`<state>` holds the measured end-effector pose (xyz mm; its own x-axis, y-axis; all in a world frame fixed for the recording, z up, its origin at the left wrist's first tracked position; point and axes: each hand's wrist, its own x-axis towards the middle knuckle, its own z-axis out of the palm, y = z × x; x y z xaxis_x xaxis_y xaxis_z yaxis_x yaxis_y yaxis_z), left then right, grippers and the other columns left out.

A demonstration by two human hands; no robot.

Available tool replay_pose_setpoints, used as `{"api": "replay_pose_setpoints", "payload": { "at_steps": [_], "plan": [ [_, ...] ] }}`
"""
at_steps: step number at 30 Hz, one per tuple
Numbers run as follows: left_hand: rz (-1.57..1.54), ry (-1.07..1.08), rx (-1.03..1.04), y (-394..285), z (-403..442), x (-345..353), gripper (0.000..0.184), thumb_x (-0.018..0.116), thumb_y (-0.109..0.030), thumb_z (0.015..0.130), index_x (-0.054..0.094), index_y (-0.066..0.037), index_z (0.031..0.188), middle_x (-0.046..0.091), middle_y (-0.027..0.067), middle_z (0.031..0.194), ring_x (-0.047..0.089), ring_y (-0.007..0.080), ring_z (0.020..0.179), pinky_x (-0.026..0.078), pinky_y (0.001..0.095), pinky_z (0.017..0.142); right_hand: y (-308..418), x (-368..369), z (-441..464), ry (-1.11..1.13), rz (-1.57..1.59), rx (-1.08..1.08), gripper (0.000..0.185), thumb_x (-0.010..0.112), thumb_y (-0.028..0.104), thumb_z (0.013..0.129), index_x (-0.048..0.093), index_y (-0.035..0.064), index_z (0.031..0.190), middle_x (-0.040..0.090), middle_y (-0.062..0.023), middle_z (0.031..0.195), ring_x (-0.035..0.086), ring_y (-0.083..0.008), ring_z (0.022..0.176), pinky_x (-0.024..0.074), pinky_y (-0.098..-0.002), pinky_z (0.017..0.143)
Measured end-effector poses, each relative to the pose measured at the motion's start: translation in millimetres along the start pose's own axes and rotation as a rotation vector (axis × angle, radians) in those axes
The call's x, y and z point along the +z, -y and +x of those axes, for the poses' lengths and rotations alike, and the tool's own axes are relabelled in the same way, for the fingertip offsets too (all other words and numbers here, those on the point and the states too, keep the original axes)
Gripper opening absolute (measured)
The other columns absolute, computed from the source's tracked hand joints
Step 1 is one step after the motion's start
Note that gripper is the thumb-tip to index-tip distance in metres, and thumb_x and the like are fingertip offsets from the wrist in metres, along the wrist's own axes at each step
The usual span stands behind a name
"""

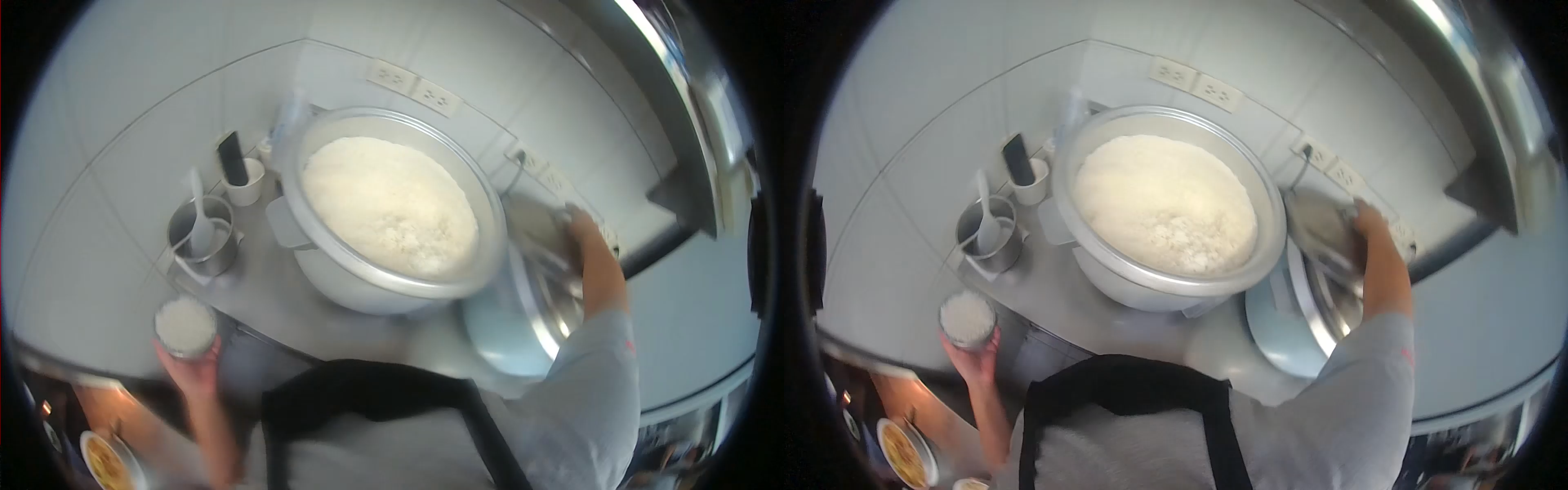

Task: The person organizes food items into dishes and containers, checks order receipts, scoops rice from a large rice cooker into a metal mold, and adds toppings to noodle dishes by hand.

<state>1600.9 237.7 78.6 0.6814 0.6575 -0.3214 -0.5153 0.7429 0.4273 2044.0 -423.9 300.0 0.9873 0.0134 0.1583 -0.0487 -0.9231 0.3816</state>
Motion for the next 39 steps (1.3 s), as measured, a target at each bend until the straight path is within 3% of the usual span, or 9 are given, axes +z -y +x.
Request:
{"api": "replay_pose_setpoints", "payload": {
  "at_steps": [2, 4, 6, 9, 13, 20, 29, 33, 39],
  "plan": [
    [-0.018, 0.053, -0.008, -3, -1, 1, 0.056, 0.035, -0.059, 0.087, 0.041, -0.02, 0.128, 0.049, 0.0046, 0.125, 0.051, 0.0271, 0.109, 0.048, 0.045, 0.076, -22, -2, 10, -0.096, -0.018, -0.234, 0.043, 0.063, 0.023, 0.076, 0.056, 0.0141, 0.117, 0.059, -0.0167, 0.112, 0.053, -0.0316, 0.108, 0.0431, -0.0386, 0.09],
    [-0.026, 0.135, 0.001, -5, 2, 0, 0.058, 0.032, -0.06, 0.088, 0.041, -0.02, 0.128, 0.049, 0.0045, 0.125, 0.051, 0.027, 0.109, 0.048, 0.0444, 0.076, -14, -52, -30, -0.05, 0.225, -0.081, 0.039, 0.061, 0.02, 0.077, 0.057, 0.0087, 0.114, 0.06, -0.0178, 0.109, 0.054, -0.0332, 0.106, 0.0437, -0.0379, 0.089],
    [-0.001, 0.121, 0.023, -9, 2, -4, 0.059, 0.031, -0.06, 0.088, 0.041, -0.019, 0.128, 0.048, 0.0047, 0.125, 0.05, 0.0271, 0.109, 0.048, 0.0441, 0.076, -10, -84, -51, -0.195, 0.276, -0.024, 0.039, 0.059, 0.016, 0.079, 0.055, 0.0042, 0.117, 0.06, -0.0197, 0.108, 0.055, -0.0347, 0.104, 0.0431, -0.0384, 0.089],
    [0.01, 0.096, 0.054, -10, -1, -2, 0.059, 0.03, -0.06, 0.088, 0.041, -0.019, 0.129, 0.048, 0.005, 0.126, 0.05, 0.0274, 0.11, 0.048, 0.044, 0.076, -11, -114, -45, -0.391, 0.573, -0.214, 0.036, 0.055, 0.012, 0.085, 0.053, 0.0015, 0.119, 0.059, -0.0219, 0.111, 0.057, -0.0338, 0.105, 0.0425, -0.0357, 0.089],
    [-0.04, 0.073, 0.066, -4, -14, 10, 0.06, 0.03, -0.061, 0.088, 0.041, -0.018, 0.129, 0.047, 0.0056, 0.127, 0.05, 0.0277, 0.11, 0.047, 0.0448, 0.078, 125, -175, -62, -0.544, 0.569, -0.467, 0.035, 0.057, 0.021, 0.087, 0.054, 0.0063, 0.119, 0.06, -0.0201, 0.108, 0.058, -0.0318, 0.102, 0.0443, -0.0353, 0.085],
    [-0.028, 0.093, 0.187, 10, -88, -21, 0.063, 0.03, -0.063, 0.087, 0.041, -0.017, 0.129, 0.049, 0.0073, 0.125, 0.053, 0.028, 0.104, 0.049, 0.0455, 0.075, 312, -176, -65, -0.56, 0.607, -0.787, 0.036, 0.057, 0.029, 0.086, 0.057, 0.0093, 0.116, 0.06, -0.0219, 0.101, 0.057, -0.0383, 0.093, 0.0457, -0.0403, 0.08],
    [0.007, 0.007, 0.52, 25, -266, -91, 0.062, 0.032, -0.061, 0.087, 0.038, -0.018, 0.132, 0.047, 0.0062, 0.127, 0.049, 0.0269, 0.112, 0.045, 0.0445, 0.081, 339, -135, -45, -0.586, 0.581, -0.861, 0.038, 0.054, 0.034, 0.086, 0.056, 0.0117, 0.117, 0.061, -0.0234, 0.098, 0.057, -0.0402, 0.093, 0.0453, -0.0451, 0.079],
    [-0.029, -0.218, 0.647, 42, -338, -80, 0.061, 0.034, -0.06, 0.087, 0.038, -0.019, 0.132, 0.045, 0.0056, 0.129, 0.049, 0.0279, 0.11, 0.048, 0.0445, 0.075, 343, -135, -36, -0.572, 0.689, -0.908, 0.039, 0.053, 0.036, 0.087, 0.056, 0.0123, 0.118, 0.06, -0.0229, 0.101, 0.056, -0.0397, 0.096, 0.0446, -0.0438, 0.082],
    [-0.069, -0.254, 0.777, 70, -442, -113, 0.063, 0.037, -0.06, 0.087, 0.035, -0.019, 0.135, 0.04, 0.0078, 0.134, 0.042, 0.0299, 0.119, 0.039, 0.0504, 0.09, 347, -130, -28, -0.591, 0.631, -0.929, 0.04, 0.05, 0.037, 0.088, 0.054, 0.0141, 0.121, 0.059, -0.0219, 0.106, 0.055, -0.0384, 0.102, 0.043, -0.0418, 0.086]
  ]
}}
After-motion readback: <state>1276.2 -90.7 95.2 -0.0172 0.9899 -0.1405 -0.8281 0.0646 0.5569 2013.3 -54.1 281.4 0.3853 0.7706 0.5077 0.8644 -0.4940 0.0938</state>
